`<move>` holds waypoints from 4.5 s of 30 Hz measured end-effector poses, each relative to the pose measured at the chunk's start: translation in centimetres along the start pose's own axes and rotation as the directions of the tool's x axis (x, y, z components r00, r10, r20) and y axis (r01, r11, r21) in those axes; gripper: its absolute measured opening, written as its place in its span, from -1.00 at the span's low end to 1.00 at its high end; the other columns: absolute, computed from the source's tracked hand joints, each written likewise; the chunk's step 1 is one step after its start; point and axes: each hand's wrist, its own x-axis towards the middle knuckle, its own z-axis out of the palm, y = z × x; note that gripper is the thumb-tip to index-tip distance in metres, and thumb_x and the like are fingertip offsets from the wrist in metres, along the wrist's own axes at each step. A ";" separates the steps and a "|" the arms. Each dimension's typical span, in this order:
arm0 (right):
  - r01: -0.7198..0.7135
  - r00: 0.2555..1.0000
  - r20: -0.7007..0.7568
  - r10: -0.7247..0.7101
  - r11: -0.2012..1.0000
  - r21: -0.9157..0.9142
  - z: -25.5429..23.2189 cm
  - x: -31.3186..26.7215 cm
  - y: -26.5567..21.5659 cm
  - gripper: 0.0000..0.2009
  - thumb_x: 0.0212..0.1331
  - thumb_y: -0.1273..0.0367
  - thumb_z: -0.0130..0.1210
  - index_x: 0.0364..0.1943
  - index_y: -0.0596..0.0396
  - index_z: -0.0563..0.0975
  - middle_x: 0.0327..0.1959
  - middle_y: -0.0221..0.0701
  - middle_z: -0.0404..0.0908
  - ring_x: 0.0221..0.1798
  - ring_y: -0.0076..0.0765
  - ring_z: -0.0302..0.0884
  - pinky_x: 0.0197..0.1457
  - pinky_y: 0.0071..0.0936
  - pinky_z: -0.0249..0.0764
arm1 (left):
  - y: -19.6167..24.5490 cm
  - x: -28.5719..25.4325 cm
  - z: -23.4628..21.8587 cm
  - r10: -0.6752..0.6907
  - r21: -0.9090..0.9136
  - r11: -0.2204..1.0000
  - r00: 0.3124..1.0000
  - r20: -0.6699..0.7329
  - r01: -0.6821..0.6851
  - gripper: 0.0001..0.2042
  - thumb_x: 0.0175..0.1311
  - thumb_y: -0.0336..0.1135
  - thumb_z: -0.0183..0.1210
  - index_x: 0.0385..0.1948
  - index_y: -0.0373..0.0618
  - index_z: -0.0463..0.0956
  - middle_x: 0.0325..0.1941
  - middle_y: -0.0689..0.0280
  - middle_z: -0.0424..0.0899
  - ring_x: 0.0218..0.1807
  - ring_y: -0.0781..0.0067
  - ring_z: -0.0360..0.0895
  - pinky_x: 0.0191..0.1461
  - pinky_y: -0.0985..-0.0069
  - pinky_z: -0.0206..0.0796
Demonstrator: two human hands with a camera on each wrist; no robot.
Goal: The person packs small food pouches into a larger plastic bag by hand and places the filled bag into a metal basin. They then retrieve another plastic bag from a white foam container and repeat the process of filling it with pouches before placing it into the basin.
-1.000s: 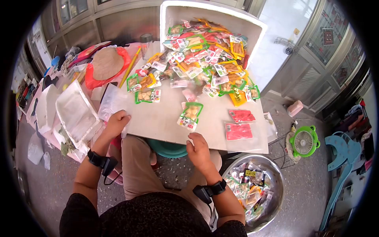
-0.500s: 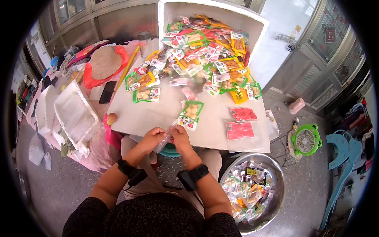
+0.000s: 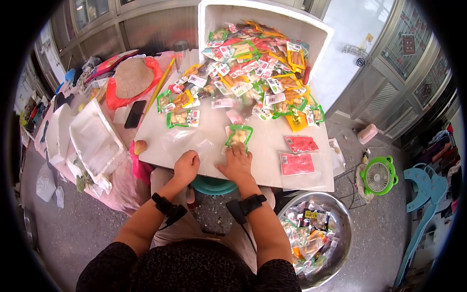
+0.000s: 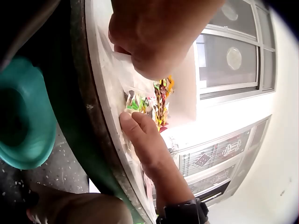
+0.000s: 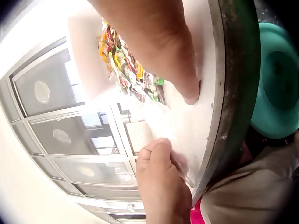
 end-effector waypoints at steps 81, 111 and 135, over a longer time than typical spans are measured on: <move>-0.495 0.818 0.560 0.136 -0.332 0.803 -2.0 -4.3 1.1 -0.72 -0.02 0.53 -0.13 -0.14 0.24 0.32 -0.25 -0.27 0.45 -0.25 -0.30 0.46 -0.24 -0.41 0.44 | 4.3 -1.5 2.4 0.150 -0.085 0.987 0.963 0.223 -0.134 -0.92 -0.04 -0.39 -0.04 -0.49 -0.12 0.38 -0.49 0.20 0.41 -0.41 0.13 0.39 -0.38 0.34 0.24; -0.314 0.838 0.500 0.217 -0.557 0.769 1.9 -1.9 -0.8 -0.84 0.02 0.57 -0.22 -0.28 0.29 0.24 -0.38 -0.19 0.41 -0.35 -0.27 0.44 -0.42 -0.41 0.44 | 4.4 0.4 1.1 0.295 -0.230 0.946 0.902 0.313 -0.230 -0.87 0.00 -0.36 -0.01 -0.42 -0.16 0.37 -0.47 0.18 0.42 -0.41 0.16 0.40 -0.38 0.37 0.24; -0.256 0.758 0.295 0.582 -0.150 0.955 -2.0 -7.3 0.7 -0.84 0.04 0.50 -0.13 -0.24 0.13 0.31 -0.39 -0.42 0.43 -0.38 -0.52 0.42 -0.43 -0.67 0.30 | -4.7 12.4 -6.0 -0.158 0.436 0.900 0.936 0.314 0.006 -0.60 -0.08 -0.35 -0.09 -0.08 -0.08 0.24 -0.21 0.13 0.45 -0.19 0.17 0.39 -0.19 0.35 0.26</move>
